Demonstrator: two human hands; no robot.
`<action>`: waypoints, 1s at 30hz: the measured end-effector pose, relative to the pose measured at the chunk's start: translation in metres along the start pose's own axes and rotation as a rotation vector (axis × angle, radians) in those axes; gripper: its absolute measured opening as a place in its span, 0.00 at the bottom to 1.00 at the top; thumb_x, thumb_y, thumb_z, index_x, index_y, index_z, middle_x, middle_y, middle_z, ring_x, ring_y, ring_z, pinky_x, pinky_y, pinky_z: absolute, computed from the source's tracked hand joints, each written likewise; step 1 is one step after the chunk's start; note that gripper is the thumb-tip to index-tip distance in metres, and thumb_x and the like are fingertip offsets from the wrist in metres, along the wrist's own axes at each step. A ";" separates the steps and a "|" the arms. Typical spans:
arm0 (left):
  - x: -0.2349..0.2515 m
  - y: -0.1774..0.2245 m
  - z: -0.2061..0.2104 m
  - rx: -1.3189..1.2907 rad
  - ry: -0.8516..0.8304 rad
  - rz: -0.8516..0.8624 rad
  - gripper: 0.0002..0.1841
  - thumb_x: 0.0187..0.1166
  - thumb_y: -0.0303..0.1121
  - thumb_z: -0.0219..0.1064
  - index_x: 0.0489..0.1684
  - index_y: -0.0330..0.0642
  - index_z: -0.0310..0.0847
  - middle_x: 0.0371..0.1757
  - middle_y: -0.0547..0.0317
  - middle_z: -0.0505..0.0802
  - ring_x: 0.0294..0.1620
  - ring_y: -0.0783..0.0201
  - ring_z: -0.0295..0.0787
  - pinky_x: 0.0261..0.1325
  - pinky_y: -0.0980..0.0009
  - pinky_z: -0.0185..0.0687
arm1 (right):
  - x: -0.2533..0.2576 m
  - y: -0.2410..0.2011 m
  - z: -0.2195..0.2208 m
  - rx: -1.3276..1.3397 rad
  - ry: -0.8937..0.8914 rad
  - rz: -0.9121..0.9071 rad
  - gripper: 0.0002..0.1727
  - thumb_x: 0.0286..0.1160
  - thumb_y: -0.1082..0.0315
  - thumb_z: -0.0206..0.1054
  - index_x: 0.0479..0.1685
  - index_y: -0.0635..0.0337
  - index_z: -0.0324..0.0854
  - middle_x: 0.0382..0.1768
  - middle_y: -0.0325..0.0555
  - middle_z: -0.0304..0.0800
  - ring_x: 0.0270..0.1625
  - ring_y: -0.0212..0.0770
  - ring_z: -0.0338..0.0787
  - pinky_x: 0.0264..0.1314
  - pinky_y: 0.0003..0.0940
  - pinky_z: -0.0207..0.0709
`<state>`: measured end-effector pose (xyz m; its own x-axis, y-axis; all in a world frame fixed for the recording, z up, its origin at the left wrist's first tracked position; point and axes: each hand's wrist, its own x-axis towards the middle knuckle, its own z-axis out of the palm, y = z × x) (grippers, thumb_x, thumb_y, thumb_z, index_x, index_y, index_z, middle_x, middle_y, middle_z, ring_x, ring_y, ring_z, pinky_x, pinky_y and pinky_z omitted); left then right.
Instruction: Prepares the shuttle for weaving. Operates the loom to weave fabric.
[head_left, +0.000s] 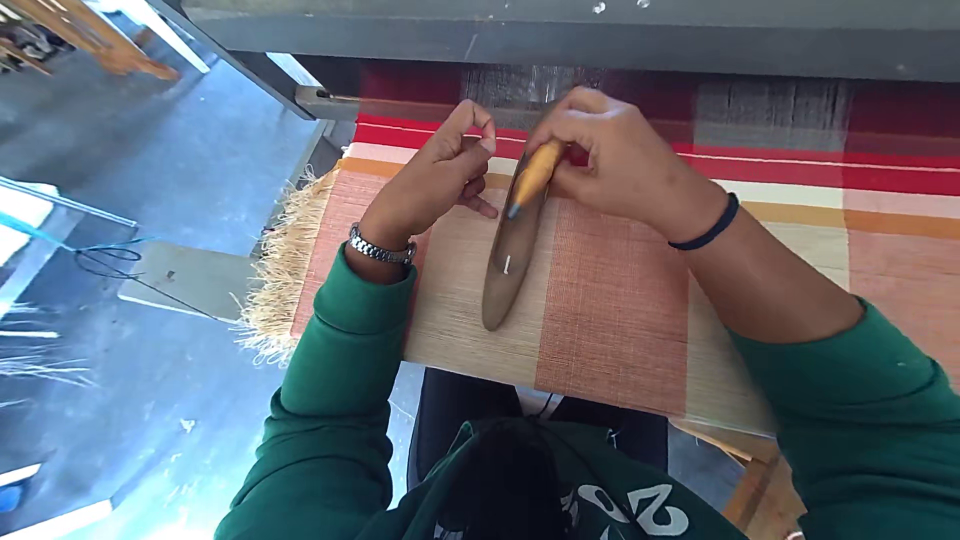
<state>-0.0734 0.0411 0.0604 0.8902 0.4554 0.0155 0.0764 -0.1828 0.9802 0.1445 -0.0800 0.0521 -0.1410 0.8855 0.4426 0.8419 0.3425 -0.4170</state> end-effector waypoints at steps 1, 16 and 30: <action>0.000 0.000 -0.001 0.000 0.010 -0.004 0.03 0.95 0.32 0.47 0.49 0.48 0.63 0.26 0.63 0.72 0.20 0.67 0.73 0.33 0.59 0.91 | -0.001 -0.002 0.003 -0.016 -0.038 -0.002 0.13 0.72 0.72 0.67 0.51 0.49 0.91 0.56 0.46 0.85 0.60 0.43 0.85 0.62 0.43 0.83; -0.001 0.002 -0.004 0.007 0.144 0.029 0.03 0.95 0.31 0.47 0.50 0.47 0.63 0.24 0.63 0.69 0.17 0.67 0.70 0.27 0.63 0.87 | -0.014 -0.059 0.020 -0.062 -0.249 -0.048 0.21 0.87 0.46 0.58 0.51 0.48 0.92 0.73 0.46 0.78 0.65 0.45 0.85 0.60 0.43 0.85; -0.045 0.003 0.015 0.184 0.430 0.269 0.11 0.92 0.39 0.52 0.63 0.49 0.71 0.29 0.62 0.78 0.21 0.68 0.73 0.26 0.71 0.75 | -0.007 -0.074 0.010 -0.139 -0.257 0.441 0.37 0.76 0.63 0.70 0.88 0.50 0.63 0.90 0.59 0.55 0.66 0.62 0.86 0.58 0.57 0.86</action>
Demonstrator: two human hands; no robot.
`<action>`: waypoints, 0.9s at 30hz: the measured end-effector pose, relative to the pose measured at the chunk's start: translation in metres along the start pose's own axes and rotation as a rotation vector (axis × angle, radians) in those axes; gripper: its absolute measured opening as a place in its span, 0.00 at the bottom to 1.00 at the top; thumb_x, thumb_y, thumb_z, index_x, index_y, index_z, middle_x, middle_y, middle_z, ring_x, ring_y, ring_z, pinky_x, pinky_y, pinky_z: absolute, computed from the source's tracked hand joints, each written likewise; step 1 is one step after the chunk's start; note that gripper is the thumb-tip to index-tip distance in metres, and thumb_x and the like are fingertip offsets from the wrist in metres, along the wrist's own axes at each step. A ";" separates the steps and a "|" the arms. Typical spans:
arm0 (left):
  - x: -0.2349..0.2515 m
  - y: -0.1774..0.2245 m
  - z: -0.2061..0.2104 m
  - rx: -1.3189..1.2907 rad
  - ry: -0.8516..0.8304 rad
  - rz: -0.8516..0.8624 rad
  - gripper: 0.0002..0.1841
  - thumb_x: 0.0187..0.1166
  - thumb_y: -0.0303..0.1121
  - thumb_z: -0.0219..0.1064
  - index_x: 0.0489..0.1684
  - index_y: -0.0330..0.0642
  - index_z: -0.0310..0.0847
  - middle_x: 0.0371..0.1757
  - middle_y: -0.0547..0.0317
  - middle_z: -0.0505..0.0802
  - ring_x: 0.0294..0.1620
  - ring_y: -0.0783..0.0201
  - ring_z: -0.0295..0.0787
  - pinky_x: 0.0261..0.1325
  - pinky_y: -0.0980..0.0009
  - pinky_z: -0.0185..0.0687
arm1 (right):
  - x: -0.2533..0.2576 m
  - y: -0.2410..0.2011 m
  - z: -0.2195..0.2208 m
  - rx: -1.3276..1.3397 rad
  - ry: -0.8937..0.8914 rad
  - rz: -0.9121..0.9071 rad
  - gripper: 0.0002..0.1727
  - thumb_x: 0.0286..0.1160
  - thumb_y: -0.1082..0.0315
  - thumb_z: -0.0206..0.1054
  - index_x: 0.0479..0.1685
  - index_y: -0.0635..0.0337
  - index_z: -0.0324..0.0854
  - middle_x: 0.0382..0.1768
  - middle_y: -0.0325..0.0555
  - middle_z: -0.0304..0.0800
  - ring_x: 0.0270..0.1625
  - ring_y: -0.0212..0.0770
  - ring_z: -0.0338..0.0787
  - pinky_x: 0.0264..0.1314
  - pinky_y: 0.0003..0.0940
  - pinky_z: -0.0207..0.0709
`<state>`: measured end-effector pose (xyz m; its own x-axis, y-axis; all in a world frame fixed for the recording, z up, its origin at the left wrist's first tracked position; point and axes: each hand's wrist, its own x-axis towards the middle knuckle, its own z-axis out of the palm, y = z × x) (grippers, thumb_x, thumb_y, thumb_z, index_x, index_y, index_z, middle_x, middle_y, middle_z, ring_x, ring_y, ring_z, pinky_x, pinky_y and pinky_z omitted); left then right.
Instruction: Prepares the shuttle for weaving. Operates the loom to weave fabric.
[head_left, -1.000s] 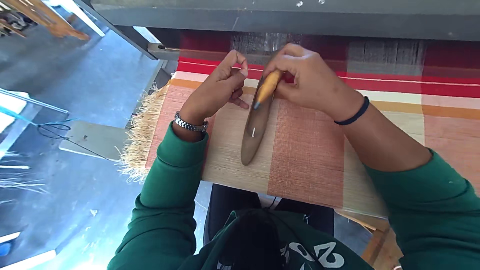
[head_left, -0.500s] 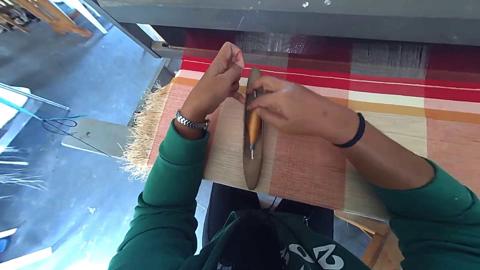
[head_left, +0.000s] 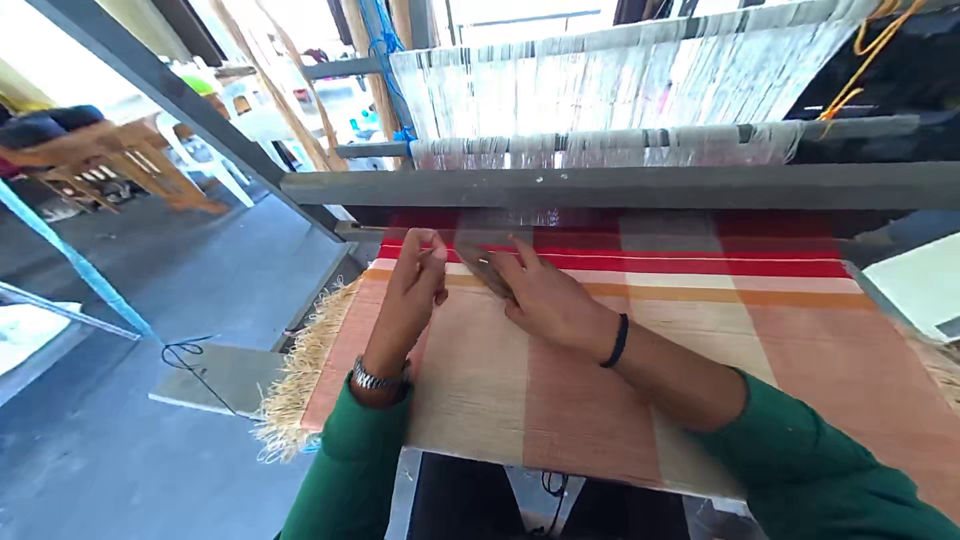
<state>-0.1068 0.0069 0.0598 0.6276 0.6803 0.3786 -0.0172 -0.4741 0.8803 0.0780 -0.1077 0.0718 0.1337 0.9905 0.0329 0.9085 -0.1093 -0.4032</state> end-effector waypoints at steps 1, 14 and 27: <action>-0.016 0.000 0.000 -0.035 0.035 0.009 0.10 0.91 0.39 0.53 0.62 0.51 0.71 0.28 0.65 0.78 0.22 0.70 0.73 0.28 0.71 0.76 | 0.002 0.006 0.000 0.032 0.036 -0.003 0.37 0.77 0.62 0.71 0.88 0.50 0.63 0.81 0.61 0.68 0.65 0.62 0.87 0.60 0.58 0.85; -0.277 -0.010 -0.098 -0.237 0.339 -0.335 0.04 0.87 0.39 0.60 0.52 0.61 0.79 0.18 0.77 0.74 0.14 0.80 0.67 0.20 0.83 0.69 | 0.029 0.057 0.007 -0.013 0.213 -0.147 0.31 0.83 0.53 0.68 0.81 0.57 0.71 0.63 0.62 0.86 0.66 0.64 0.85 0.68 0.62 0.78; -0.376 -0.090 -0.120 0.174 0.698 -0.765 0.06 0.87 0.32 0.55 0.55 0.45 0.70 0.28 0.67 0.81 0.24 0.74 0.81 0.28 0.76 0.82 | 0.026 0.045 0.020 -0.063 0.185 -0.278 0.30 0.85 0.47 0.63 0.82 0.51 0.71 0.72 0.51 0.83 0.75 0.59 0.80 0.71 0.62 0.75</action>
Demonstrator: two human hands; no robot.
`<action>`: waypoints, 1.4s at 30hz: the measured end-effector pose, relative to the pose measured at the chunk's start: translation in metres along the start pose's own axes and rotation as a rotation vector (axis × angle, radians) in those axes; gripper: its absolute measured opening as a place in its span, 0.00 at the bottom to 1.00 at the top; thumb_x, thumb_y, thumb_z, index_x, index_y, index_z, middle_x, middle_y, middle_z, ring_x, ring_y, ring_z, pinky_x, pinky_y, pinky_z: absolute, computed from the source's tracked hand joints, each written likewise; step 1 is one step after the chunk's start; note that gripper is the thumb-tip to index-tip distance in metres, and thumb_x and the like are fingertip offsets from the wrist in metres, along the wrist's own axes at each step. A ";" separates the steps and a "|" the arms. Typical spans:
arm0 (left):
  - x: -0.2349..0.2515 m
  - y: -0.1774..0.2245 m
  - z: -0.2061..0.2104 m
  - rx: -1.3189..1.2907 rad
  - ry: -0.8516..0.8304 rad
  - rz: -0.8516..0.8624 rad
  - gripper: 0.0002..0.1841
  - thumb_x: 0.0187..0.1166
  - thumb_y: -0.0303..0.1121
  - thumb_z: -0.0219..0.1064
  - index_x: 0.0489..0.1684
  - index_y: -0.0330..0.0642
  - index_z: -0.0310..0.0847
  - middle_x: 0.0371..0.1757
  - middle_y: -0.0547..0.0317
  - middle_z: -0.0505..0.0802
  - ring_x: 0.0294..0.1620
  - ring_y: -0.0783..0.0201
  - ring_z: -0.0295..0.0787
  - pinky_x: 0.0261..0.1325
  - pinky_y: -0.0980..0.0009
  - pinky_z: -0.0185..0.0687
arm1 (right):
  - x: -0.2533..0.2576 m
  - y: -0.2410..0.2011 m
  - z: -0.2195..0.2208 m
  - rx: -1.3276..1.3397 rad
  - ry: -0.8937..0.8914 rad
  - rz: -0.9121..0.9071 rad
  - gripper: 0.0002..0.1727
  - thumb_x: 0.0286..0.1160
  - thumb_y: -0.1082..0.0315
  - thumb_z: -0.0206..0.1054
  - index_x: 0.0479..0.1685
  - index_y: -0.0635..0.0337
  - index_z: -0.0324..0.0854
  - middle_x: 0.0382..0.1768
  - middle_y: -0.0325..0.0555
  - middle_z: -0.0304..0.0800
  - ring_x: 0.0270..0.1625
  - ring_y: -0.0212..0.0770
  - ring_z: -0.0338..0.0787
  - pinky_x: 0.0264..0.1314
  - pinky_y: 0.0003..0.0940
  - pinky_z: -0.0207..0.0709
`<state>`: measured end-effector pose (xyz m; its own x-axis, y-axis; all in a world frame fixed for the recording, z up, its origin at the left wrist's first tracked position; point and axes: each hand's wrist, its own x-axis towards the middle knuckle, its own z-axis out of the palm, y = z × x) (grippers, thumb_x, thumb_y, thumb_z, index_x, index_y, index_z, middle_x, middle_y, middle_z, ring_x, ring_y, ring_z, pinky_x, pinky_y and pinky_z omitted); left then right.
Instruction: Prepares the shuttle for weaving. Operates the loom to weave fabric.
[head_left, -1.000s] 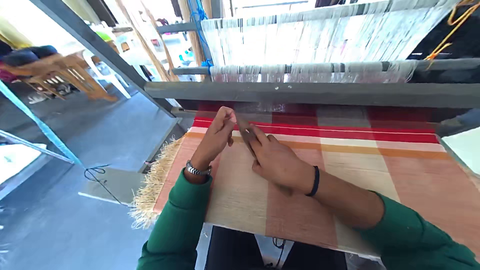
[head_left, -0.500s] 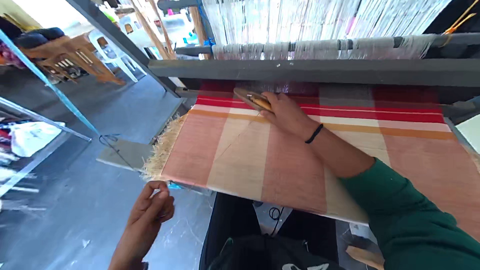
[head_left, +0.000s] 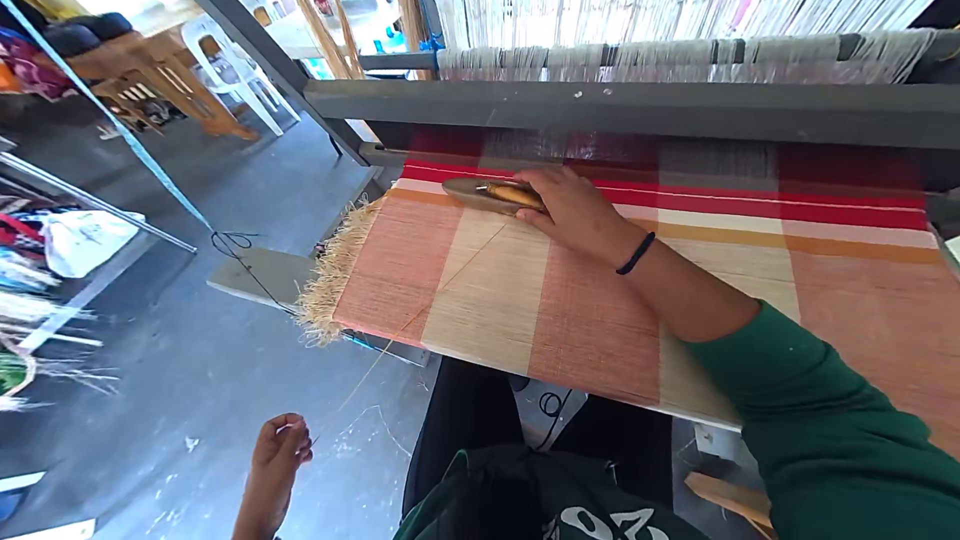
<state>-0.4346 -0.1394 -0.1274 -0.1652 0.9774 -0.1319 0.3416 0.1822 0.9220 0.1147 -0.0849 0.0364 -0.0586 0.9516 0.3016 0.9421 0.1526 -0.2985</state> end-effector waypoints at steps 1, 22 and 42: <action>-0.002 0.004 0.002 0.180 0.007 0.062 0.16 0.86 0.34 0.57 0.66 0.37 0.70 0.44 0.56 0.86 0.40 0.67 0.88 0.42 0.67 0.87 | 0.001 0.001 0.001 0.016 0.026 -0.012 0.29 0.84 0.48 0.65 0.79 0.51 0.72 0.70 0.51 0.84 0.74 0.58 0.81 0.71 0.61 0.75; 0.023 0.285 0.284 0.255 -0.600 0.857 0.20 0.83 0.27 0.65 0.71 0.34 0.68 0.61 0.47 0.88 0.34 0.59 0.91 0.40 0.60 0.90 | -0.019 -0.036 -0.019 -0.065 0.100 0.072 0.16 0.80 0.61 0.72 0.56 0.62 0.83 0.49 0.61 0.89 0.54 0.64 0.89 0.59 0.65 0.79; 0.042 0.280 0.310 0.444 -0.411 0.986 0.13 0.90 0.35 0.57 0.65 0.43 0.77 0.41 0.51 0.91 0.39 0.51 0.91 0.43 0.47 0.88 | -0.005 -0.028 -0.032 0.050 -0.018 0.247 0.18 0.69 0.67 0.73 0.60 0.53 0.85 0.61 0.52 0.79 0.45 0.49 0.90 0.44 0.51 0.87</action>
<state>-0.0587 -0.0144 0.0122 0.6395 0.6624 0.3903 0.4633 -0.7371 0.4919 0.0998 -0.1028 0.0723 0.1647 0.9662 0.1983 0.9113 -0.0722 -0.4054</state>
